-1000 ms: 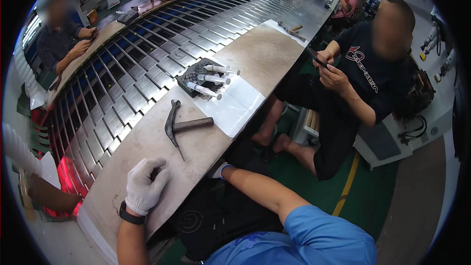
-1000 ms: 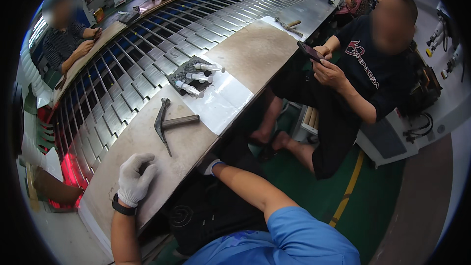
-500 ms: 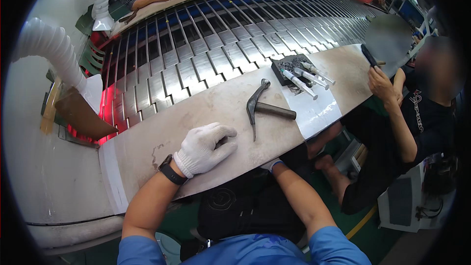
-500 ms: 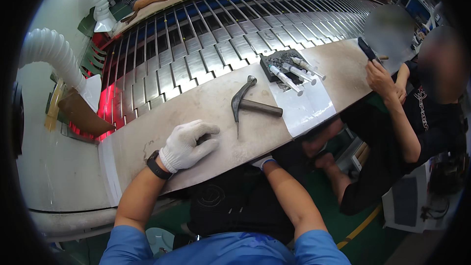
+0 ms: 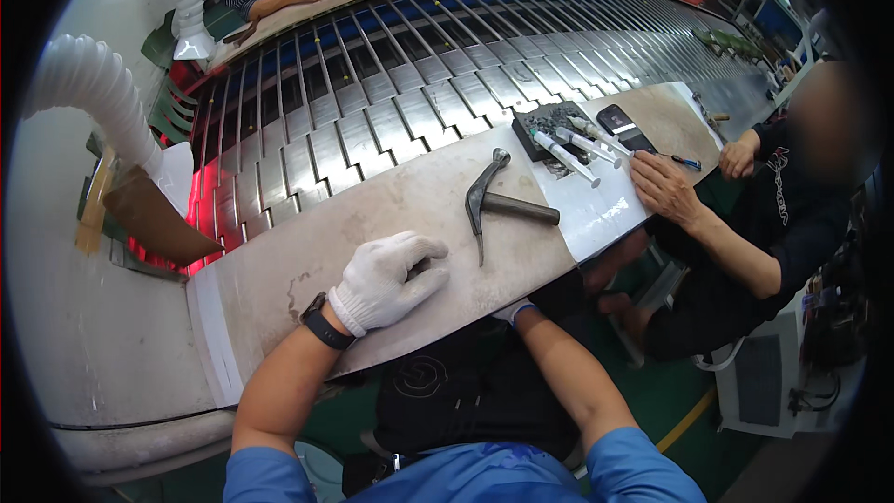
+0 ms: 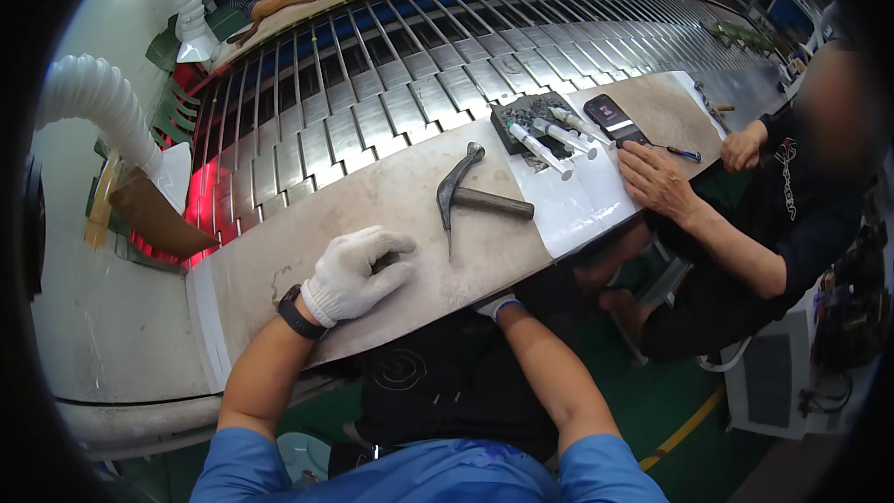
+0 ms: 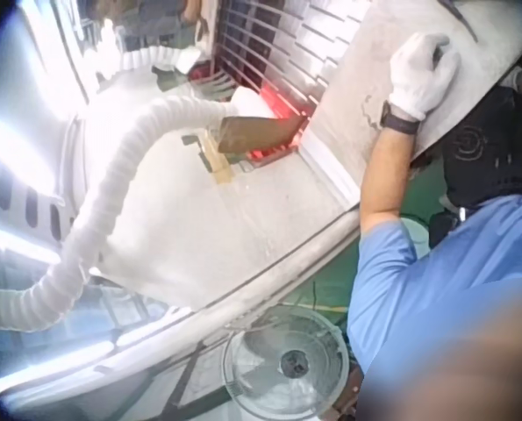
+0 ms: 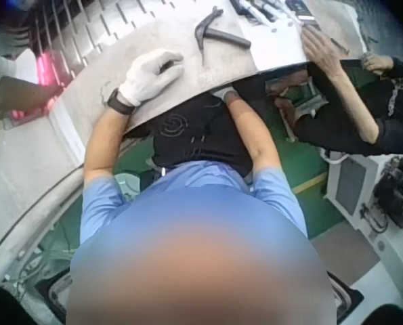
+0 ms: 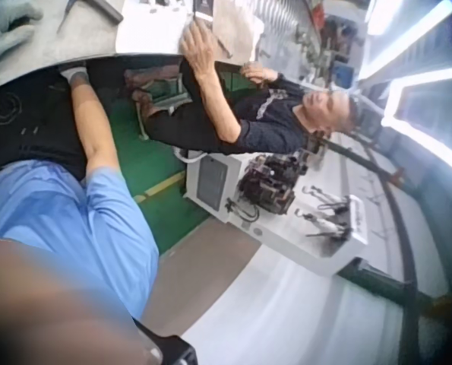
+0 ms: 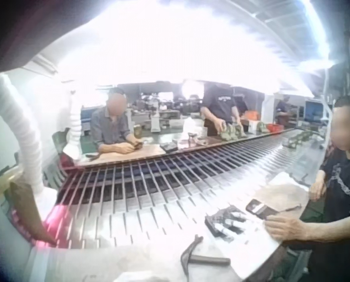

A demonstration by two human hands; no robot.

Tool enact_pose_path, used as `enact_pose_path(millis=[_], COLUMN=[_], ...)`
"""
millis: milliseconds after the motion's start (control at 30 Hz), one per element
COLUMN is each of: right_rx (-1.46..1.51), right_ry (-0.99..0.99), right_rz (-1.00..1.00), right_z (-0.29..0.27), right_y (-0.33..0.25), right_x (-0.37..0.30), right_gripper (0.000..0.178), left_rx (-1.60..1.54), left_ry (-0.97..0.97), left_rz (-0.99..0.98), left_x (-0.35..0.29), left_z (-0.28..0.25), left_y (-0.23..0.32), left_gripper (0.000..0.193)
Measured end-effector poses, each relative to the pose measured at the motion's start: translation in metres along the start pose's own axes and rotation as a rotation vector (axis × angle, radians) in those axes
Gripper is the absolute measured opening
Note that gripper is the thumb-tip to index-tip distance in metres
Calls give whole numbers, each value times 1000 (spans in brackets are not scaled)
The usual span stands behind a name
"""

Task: The person attaches soles and heels onto shoes on lasts by hand, presses them into place, and hammers around the edges of the shoes using a hammer.

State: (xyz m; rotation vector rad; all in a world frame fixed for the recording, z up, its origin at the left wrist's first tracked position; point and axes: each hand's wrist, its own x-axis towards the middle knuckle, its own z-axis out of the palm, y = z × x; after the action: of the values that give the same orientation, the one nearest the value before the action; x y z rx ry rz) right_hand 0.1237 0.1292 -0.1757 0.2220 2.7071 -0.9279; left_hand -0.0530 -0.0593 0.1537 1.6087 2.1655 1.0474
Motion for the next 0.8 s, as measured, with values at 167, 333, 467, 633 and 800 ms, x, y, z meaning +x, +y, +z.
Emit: enact_pose_path(millis=[167,333,467,633,800], right_rx=[20,-20,97,108,149], right_ry=[18,106,62,1,80], right_rz=[14,27,33,23,9], right_z=[10,15,12,-1,7], right_y=[3,2,3,-10,-6], right_x=[3,1,-1,-4,-2], right_gripper=[75,70,68,67,66], left_rx=[-4,-17,-32,-23,-19], left_ry=[-15,-26,-22,-39,-41], left_rz=[-25,-42,-27,-88,-73], left_x=[-3,-2,0,-2,0], left_z=[-4,-1,2,-1,-1], left_y=[3,3,4,6,7], left_gripper=[20,23,23,25,25])
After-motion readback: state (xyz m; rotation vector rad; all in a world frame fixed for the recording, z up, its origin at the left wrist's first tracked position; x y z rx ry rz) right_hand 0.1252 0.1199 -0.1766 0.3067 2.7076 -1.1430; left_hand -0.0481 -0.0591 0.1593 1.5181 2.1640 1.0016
